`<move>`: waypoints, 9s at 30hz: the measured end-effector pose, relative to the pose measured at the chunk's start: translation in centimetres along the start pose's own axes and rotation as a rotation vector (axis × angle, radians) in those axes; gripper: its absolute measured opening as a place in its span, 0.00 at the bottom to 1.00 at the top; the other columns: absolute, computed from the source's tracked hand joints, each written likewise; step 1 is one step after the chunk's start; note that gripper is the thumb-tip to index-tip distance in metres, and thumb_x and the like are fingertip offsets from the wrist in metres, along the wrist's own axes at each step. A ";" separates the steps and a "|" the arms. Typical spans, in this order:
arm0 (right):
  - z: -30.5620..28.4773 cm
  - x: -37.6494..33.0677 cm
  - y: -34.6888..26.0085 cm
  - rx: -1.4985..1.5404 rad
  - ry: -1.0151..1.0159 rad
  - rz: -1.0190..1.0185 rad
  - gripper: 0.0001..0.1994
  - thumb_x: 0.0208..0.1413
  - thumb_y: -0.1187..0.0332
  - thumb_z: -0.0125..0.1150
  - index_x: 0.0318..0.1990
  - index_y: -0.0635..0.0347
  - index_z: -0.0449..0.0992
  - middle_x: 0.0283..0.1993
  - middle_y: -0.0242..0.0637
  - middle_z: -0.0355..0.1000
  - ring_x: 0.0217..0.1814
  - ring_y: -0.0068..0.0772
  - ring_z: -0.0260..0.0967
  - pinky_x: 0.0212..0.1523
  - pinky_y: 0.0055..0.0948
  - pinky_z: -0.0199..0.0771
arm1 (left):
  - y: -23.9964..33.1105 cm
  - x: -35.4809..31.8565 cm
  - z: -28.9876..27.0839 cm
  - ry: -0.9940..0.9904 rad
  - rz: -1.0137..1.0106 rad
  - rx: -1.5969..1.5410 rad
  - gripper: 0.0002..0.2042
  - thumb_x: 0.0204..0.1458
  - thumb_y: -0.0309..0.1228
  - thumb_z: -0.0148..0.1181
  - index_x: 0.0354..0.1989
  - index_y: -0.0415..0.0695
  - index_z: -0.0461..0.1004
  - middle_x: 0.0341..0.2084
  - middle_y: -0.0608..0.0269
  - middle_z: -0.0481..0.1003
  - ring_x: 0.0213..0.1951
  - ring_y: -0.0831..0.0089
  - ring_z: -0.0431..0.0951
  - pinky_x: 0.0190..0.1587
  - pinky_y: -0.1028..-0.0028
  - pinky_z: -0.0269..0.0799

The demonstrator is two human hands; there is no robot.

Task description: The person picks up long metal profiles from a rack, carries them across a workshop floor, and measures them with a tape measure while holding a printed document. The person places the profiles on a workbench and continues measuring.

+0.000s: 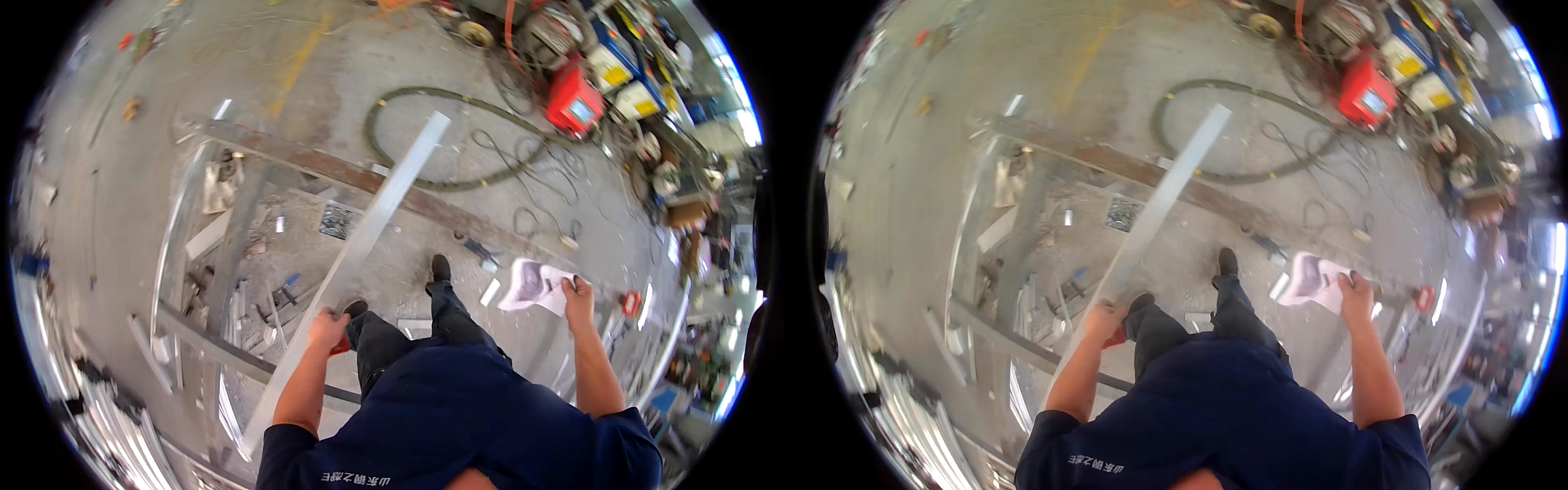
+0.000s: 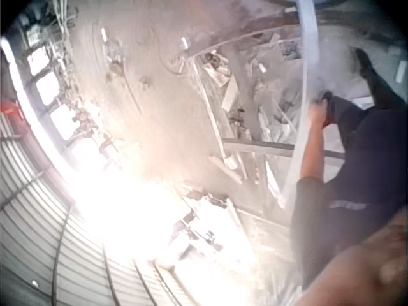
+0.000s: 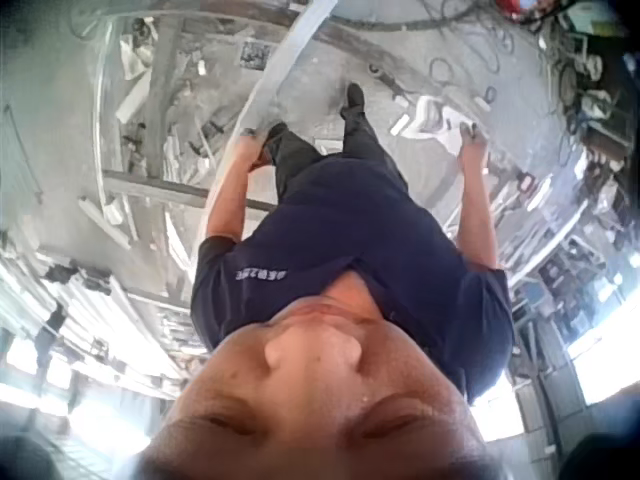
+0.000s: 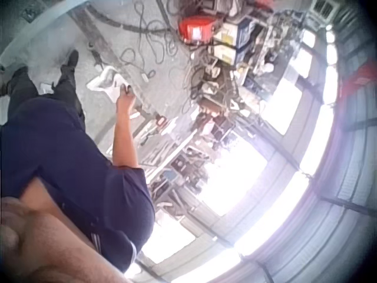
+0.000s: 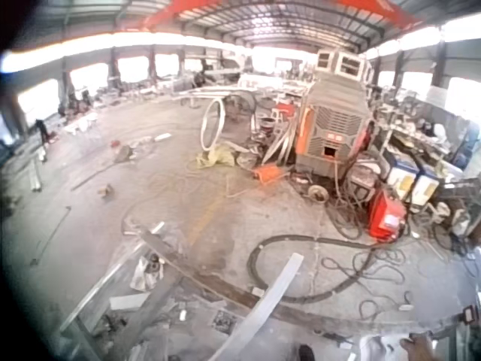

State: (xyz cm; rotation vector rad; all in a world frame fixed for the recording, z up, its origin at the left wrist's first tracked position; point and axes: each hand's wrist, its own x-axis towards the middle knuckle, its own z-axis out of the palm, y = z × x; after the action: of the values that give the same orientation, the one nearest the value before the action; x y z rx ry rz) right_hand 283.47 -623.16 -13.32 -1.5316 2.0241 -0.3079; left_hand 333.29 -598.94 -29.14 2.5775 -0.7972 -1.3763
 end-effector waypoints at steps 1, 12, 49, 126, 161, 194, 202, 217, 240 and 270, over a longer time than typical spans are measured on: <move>1.8 3.1 -0.6 0.030 -0.018 -0.077 0.26 0.53 0.57 0.58 0.47 0.78 0.70 0.42 0.55 0.74 0.47 0.41 0.71 0.48 0.33 0.67 | 2.7 -0.2 0.7 -0.064 0.032 -0.092 0.23 0.46 0.47 0.61 0.38 0.37 0.75 0.31 0.51 0.79 0.34 0.60 0.80 0.41 0.68 0.72; 13.1 3.8 -12.8 1.032 -0.935 0.183 0.11 0.55 0.69 0.59 0.41 0.68 0.74 0.36 0.36 0.75 0.34 0.25 0.71 0.37 0.25 0.70 | 26.7 -6.8 3.8 -0.484 -0.235 -1.548 0.23 0.57 0.48 0.50 0.50 0.40 0.67 0.34 0.55 0.75 0.27 0.66 0.76 0.27 0.68 0.74; 10.3 4.6 -16.2 0.732 -1.481 -0.293 0.17 0.45 0.80 0.64 0.40 0.57 0.65 0.44 0.32 0.69 0.49 0.24 0.67 0.50 0.27 0.68 | 24.7 -11.4 1.6 -0.142 -0.308 -1.513 0.21 0.63 0.46 0.36 0.51 0.43 0.66 0.37 0.56 0.72 0.39 0.62 0.73 0.40 0.62 0.69; 30.7 38.5 -7.5 -0.284 -0.553 -0.288 0.16 0.58 0.55 0.51 0.32 0.58 0.75 0.32 0.49 0.73 0.37 0.54 0.70 0.36 0.46 0.68 | 15.1 -17.0 2.5 0.558 -0.781 -1.375 0.20 0.55 0.23 0.54 0.56 0.36 0.61 0.48 0.54 0.72 0.45 0.62 0.76 0.44 0.66 0.76; 25.8 36.3 -12.3 0.074 -0.568 -0.209 0.21 0.56 0.51 0.54 0.29 0.62 0.78 0.24 0.39 0.73 0.27 0.30 0.68 0.32 0.33 0.66 | -6.2 -35.9 16.8 -0.522 -0.831 0.558 0.13 0.50 0.30 0.49 0.39 0.43 0.79 0.39 0.56 0.79 0.39 0.65 0.80 0.39 0.66 0.75; 22.9 28.6 -1.6 0.116 -0.596 0.176 0.16 0.56 0.58 0.55 0.29 0.64 0.77 0.27 0.37 0.73 0.27 0.28 0.67 0.30 0.33 0.67 | -2.6 -16.4 -0.1 0.306 -0.447 0.092 0.15 0.49 0.31 0.57 0.39 0.30 0.74 0.35 0.38 0.76 0.41 0.47 0.77 0.44 0.60 0.70; 24.3 33.4 -10.4 0.272 -0.629 0.315 0.19 0.55 0.53 0.53 0.34 0.63 0.78 0.31 0.41 0.74 0.32 0.34 0.72 0.34 0.36 0.69 | 10.3 -10.5 -12.0 0.512 -0.105 -1.094 0.18 0.56 0.27 0.52 0.55 0.35 0.66 0.46 0.55 0.74 0.48 0.61 0.74 0.51 0.67 0.67; 24.1 34.6 -19.1 0.398 -0.520 0.370 0.17 0.57 0.56 0.55 0.33 0.63 0.77 0.33 0.37 0.73 0.33 0.28 0.69 0.36 0.30 0.69 | 14.5 14.5 -6.1 -0.154 -0.333 -1.700 0.19 0.61 0.33 0.44 0.57 0.34 0.61 0.50 0.51 0.70 0.51 0.58 0.73 0.57 0.60 0.66; 16.5 36.1 -34.9 0.446 -0.843 -0.130 0.17 0.56 0.56 0.56 0.28 0.62 0.76 0.23 0.28 0.69 0.25 0.18 0.63 0.28 0.22 0.63 | 23.9 20.6 -12.8 -0.013 -0.199 -1.858 0.26 0.62 0.52 0.31 0.64 0.51 0.56 0.60 0.62 0.62 0.63 0.60 0.59 0.64 0.54 0.50; 1.4 24.2 -32.6 0.548 -0.998 -1.260 0.15 0.55 0.56 0.58 0.25 0.58 0.73 0.25 0.39 0.67 0.28 0.46 0.65 0.28 0.38 0.63 | 41.2 -3.5 -17.7 -0.160 0.637 0.345 0.17 0.57 0.30 0.51 0.55 0.40 0.66 0.46 0.58 0.71 0.47 0.70 0.72 0.50 0.73 0.68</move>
State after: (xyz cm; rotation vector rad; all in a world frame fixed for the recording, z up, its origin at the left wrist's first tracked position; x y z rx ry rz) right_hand 306.16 -655.87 -5.31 -1.8137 0.0610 -0.3881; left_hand 329.56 -634.99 -2.44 2.1092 -1.8194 -1.3172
